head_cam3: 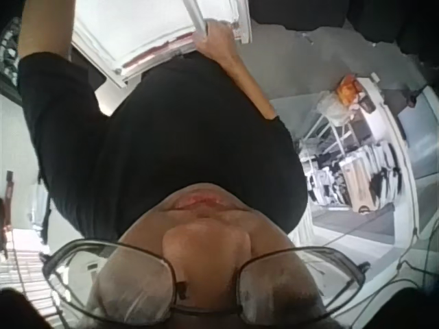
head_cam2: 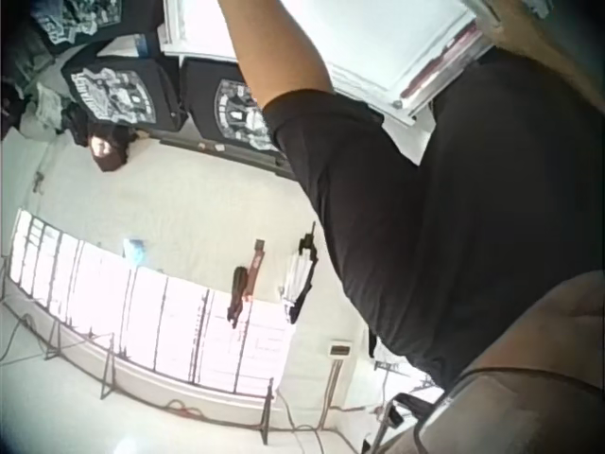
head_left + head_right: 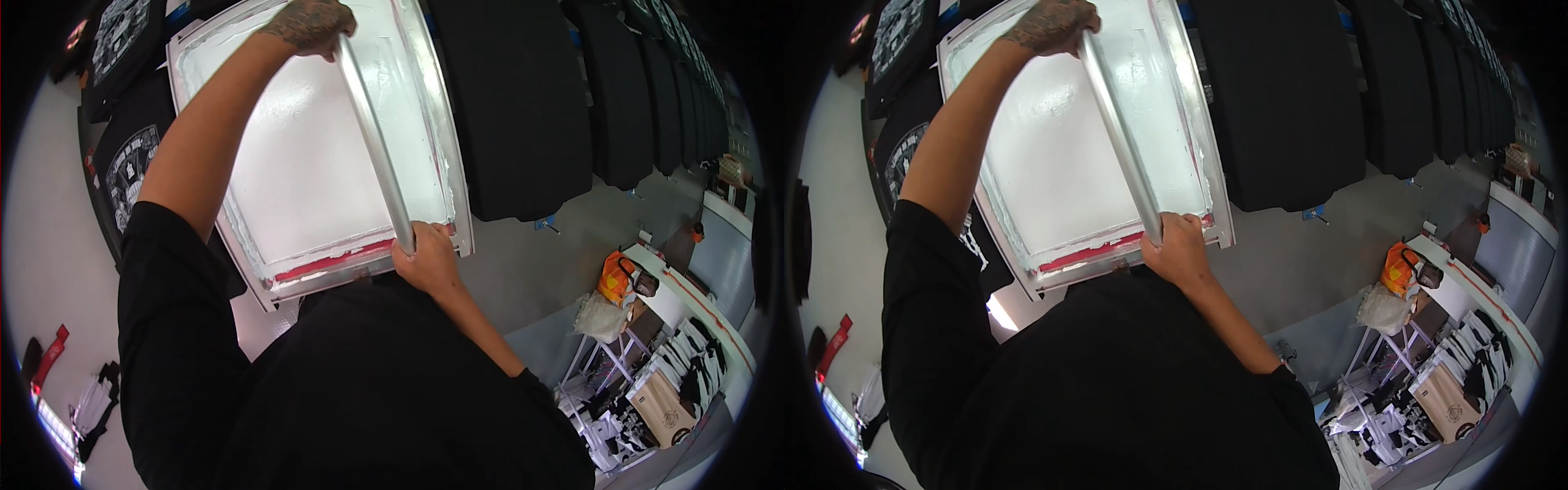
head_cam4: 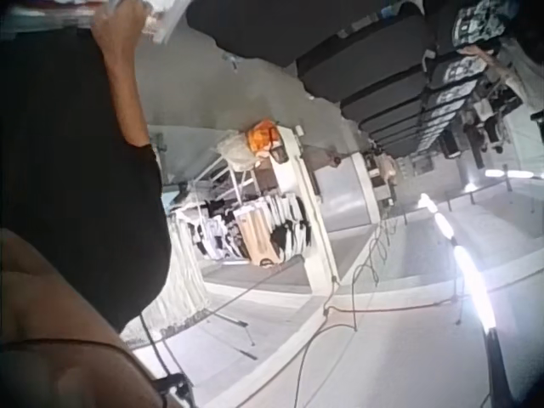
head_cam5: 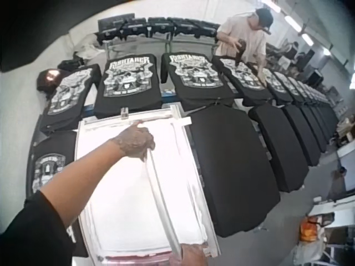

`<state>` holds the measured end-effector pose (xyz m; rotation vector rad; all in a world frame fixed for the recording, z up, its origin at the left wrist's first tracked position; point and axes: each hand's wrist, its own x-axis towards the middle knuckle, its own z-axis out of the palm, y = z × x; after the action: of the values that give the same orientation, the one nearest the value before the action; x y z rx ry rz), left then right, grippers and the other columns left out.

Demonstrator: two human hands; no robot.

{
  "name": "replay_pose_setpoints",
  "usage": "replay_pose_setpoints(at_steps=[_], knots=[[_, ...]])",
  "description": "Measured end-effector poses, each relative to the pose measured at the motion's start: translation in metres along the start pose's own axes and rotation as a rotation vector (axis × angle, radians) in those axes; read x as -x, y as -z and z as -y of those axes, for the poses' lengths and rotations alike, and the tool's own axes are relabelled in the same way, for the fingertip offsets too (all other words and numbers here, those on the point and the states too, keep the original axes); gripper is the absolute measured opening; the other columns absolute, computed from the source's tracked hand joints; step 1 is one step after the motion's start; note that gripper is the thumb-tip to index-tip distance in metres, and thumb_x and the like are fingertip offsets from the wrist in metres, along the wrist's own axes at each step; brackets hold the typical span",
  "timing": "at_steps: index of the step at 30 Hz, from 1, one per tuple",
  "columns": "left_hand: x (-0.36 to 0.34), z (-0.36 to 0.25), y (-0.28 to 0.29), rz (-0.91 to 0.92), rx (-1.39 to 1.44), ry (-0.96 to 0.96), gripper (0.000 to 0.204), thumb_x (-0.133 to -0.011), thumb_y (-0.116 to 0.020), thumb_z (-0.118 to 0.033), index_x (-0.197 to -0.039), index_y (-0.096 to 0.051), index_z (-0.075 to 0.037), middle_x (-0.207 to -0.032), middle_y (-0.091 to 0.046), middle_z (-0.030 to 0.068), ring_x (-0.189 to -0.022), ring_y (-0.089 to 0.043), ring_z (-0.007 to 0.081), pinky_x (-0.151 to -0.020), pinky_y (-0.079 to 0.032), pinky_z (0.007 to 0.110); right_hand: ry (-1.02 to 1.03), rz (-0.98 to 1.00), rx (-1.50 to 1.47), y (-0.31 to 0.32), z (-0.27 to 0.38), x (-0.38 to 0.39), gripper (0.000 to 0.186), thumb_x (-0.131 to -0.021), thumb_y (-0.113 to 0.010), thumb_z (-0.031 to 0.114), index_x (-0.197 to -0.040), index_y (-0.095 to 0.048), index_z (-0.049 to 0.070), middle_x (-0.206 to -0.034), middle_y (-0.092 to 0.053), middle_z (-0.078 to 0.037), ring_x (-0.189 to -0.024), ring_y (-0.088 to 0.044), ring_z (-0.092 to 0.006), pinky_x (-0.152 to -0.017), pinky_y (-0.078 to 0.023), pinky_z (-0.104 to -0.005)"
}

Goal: Applying ink to t-shirts using a manual screen printing press and a squeegee.

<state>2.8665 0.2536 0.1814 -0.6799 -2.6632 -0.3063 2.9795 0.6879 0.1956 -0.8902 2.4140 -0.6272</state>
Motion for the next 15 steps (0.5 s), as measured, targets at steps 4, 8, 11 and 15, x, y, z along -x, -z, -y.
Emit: replay_pose_setpoints(at_steps=[4, 8, 11, 15], knots=[[0.018, -0.005, 0.079, 0.900, -0.175, 0.536, 0.057, -0.070, -0.084, -0.054, -0.113, -0.077, -0.018, -0.113, -0.074, 0.0038, -0.117, -0.064, 0.0236, -0.118, -0.031, 0.053, -0.012, 0.160, -0.173, 0.010, 0.010, -0.032, 0.020, -0.083, -0.069, 0.016, -0.091, -0.064, -0.002, -0.080, -0.066, -0.021, -0.077, -0.066, -0.0386, -0.078, -0.051, -0.0468], [0.147, -0.044, 0.161, 0.464, -0.053, 0.836, 0.037, -0.067, -0.090, -0.010, -0.099, -0.071, -0.008, -0.080, -0.069, 0.0071, -0.080, -0.069, 0.0232, -0.075, -0.054, 0.038, 0.091, 0.313, -0.199, 0.041, 0.016, -0.102, 0.020, -0.083, -0.066, 0.011, -0.097, -0.068, -0.003, -0.081, -0.069, -0.021, -0.073, -0.069, -0.0350, -0.066, -0.054, -0.0420], [0.210, -0.105, 0.167, 0.183, 0.278, 0.985, 0.037, -0.071, -0.089, -0.014, -0.103, -0.071, -0.008, -0.089, -0.070, 0.0115, -0.082, -0.071, 0.0252, -0.073, -0.057, 0.035, 0.272, 0.175, 0.149, 0.076, 0.023, -0.173, 0.025, -0.082, -0.067, 0.010, -0.106, -0.074, 0.005, -0.093, -0.074, -0.016, -0.086, -0.069, -0.0360, -0.090, -0.049, -0.0484], [0.227, -0.223, 0.121, -0.123, 0.232, 1.230, 0.034, -0.075, -0.085, -0.009, -0.105, -0.070, -0.007, -0.091, -0.066, 0.0105, -0.080, -0.068, 0.0291, -0.072, -0.056, 0.034, 0.543, 0.042, 0.562, 0.090, 0.068, -0.275, 0.031, -0.080, -0.068, 0.003, -0.109, -0.075, 0.011, -0.105, -0.075, -0.009, -0.099, -0.070, -0.0281, -0.103, -0.039, -0.0471]])
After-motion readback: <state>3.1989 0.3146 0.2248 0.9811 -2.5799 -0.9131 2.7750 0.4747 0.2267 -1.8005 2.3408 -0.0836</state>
